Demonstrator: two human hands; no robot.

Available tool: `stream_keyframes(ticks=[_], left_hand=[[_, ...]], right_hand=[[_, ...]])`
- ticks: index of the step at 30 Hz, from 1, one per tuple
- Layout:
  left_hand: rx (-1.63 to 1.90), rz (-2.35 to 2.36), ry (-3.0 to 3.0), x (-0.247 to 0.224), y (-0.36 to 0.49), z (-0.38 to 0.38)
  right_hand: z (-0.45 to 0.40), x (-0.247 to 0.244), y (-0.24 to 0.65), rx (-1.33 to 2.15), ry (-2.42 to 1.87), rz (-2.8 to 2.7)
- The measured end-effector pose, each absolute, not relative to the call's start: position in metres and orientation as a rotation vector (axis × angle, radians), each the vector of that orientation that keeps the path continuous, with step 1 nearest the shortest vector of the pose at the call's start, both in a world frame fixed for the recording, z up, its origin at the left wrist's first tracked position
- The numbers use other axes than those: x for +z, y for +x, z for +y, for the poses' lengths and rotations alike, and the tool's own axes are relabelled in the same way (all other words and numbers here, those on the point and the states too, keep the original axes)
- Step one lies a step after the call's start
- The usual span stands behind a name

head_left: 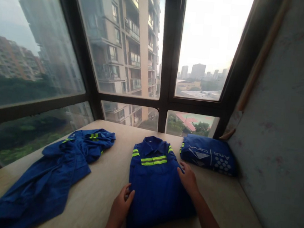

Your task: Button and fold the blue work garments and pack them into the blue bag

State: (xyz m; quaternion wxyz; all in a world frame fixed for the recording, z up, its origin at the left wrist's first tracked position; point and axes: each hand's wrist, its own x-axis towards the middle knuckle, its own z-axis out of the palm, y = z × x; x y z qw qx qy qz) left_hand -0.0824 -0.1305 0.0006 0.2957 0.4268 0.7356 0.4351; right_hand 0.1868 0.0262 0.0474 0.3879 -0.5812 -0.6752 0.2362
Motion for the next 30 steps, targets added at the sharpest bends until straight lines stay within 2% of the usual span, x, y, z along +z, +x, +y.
stream_keyframes(ticks=[5, 11, 14, 18, 22, 26, 30], left_hand=[[1.16, 2.169, 1.095, -0.001, -0.058, -0.122], [1.282, 2.237, 1.239, -0.02, -0.051, -0.143], [1.041, 2.333, 1.406, -0.016, -0.059, -0.154], [0.701, 2.555, 1.61, 0.013, -0.06, -0.152], [0.666, 2.466, 2.093, 0.037, -0.046, -0.122], [0.489, 2.169, 2.367, 0.023, -0.037, -0.085], [0.386, 2.175, 2.286, -0.007, -0.042, -0.067]], right_hand=[[0.015, -0.01, 0.219, 0.617, -1.485, -1.76], [-0.001, -0.029, 0.222, 0.652, -1.437, -1.826], [-0.011, -0.031, 0.225, 0.554, -1.502, -2.017], [-0.01, -0.014, 0.218, 0.311, -1.612, -2.133], [0.009, 0.009, 0.193, 0.187, -1.325, -2.287], [0.025, 0.003, 0.165, 0.218, -1.137, -2.45], [0.034, -0.017, 0.157, 0.218, -1.155, -2.479]])
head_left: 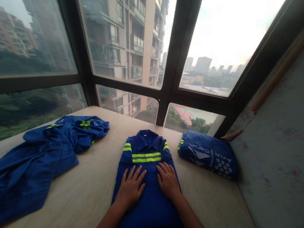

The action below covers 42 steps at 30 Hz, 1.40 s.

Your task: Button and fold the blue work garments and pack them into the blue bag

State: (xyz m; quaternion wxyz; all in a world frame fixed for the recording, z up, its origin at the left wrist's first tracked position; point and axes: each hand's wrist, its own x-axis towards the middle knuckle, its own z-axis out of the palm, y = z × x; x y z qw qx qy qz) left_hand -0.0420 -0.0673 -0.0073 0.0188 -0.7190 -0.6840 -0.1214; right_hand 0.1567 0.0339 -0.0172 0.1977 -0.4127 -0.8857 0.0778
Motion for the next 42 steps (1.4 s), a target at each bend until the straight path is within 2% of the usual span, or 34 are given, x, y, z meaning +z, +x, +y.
stream_keyframes(ticks=[11, 23, 34, 42], left_hand=[[-0.339, -2.114, -2.244, -0.013, -0.045, -0.072], [-0.327, -2.065, -2.316, -0.016, -0.024, -0.12], [-0.371, -1.732, -2.313, -0.037, -0.021, -0.162], [-0.358, -1.758, -2.306, -0.039, -0.018, -0.164]], right_hand=[[0.026, -0.019, 0.158, 0.284, -1.208, -2.434], [-0.035, -0.019, 0.189, 0.307, -1.271, -2.392], [-0.093, -0.032, 0.214, 0.323, -1.317, -2.353], [-0.054, 0.001, 0.168, 0.326, -1.195, -2.394]])
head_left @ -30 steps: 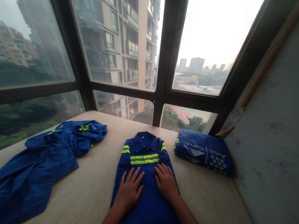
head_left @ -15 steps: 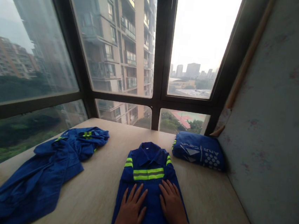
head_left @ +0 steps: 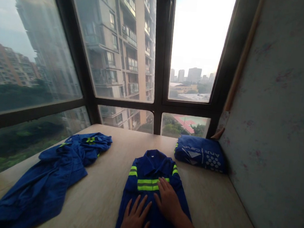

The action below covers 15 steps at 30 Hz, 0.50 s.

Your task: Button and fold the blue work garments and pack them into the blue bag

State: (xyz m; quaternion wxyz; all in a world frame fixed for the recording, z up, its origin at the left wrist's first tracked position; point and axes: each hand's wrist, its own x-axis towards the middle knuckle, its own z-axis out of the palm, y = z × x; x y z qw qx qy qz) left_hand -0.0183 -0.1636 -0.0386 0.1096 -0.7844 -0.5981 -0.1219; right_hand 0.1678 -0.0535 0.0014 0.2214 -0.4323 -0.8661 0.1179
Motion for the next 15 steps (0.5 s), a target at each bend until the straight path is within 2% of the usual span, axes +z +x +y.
stream_keyframes(ticks=[7, 15], left_hand=[[-0.322, -1.758, -2.279, -0.058, -0.026, -0.159], [-0.334, -1.775, -2.263, -0.069, -0.03, -0.157]], right_hand=[[-0.007, -0.002, 0.111, 0.35, -1.188, -2.558], [-0.006, -0.019, 0.108, 0.319, -1.172, -2.511]])
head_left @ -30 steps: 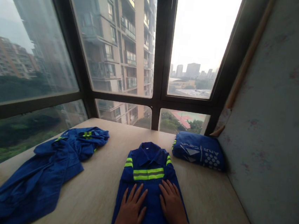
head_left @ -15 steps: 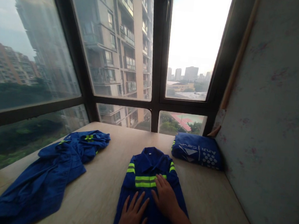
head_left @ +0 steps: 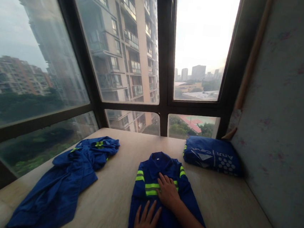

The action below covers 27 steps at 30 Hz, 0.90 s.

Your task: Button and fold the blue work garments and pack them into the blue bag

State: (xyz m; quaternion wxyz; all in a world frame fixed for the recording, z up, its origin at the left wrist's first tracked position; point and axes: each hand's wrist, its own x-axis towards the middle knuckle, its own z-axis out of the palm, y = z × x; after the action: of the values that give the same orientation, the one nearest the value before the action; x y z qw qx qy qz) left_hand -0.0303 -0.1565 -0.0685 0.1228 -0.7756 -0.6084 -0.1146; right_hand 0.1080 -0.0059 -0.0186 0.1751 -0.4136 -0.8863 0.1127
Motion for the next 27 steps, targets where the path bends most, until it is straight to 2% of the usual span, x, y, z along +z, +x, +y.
stream_keyframes(ticks=[5, 9, 12, 17, 21, 27], left_hand=[[-0.324, -1.827, -2.309, -0.065, -0.03, -0.16], [-0.436, -2.014, -2.343, -0.041, -0.021, -0.155], [-0.8, -2.249, -2.274, -0.008, -0.015, -0.13], [-1.833, -2.896, -1.677, 0.025, -0.018, -0.06], [-2.159, -3.057, -1.387, 0.016, -0.018, -0.029], [-2.555, -2.91, -1.068, 0.007, -0.021, -0.018]], right_hand=[[-0.01, -0.012, 0.111, 0.32, -1.165, -2.486], [-0.012, -0.012, 0.112, 0.322, -1.151, -2.459], [-0.01, -0.012, 0.112, 0.344, -1.157, -2.454], [-0.009, -0.006, 0.113, 0.396, -1.175, -2.452], [-0.009, -0.003, 0.114, 0.42, -1.16, -2.453], [-0.008, -0.003, 0.113, 0.433, -1.154, -2.439]])
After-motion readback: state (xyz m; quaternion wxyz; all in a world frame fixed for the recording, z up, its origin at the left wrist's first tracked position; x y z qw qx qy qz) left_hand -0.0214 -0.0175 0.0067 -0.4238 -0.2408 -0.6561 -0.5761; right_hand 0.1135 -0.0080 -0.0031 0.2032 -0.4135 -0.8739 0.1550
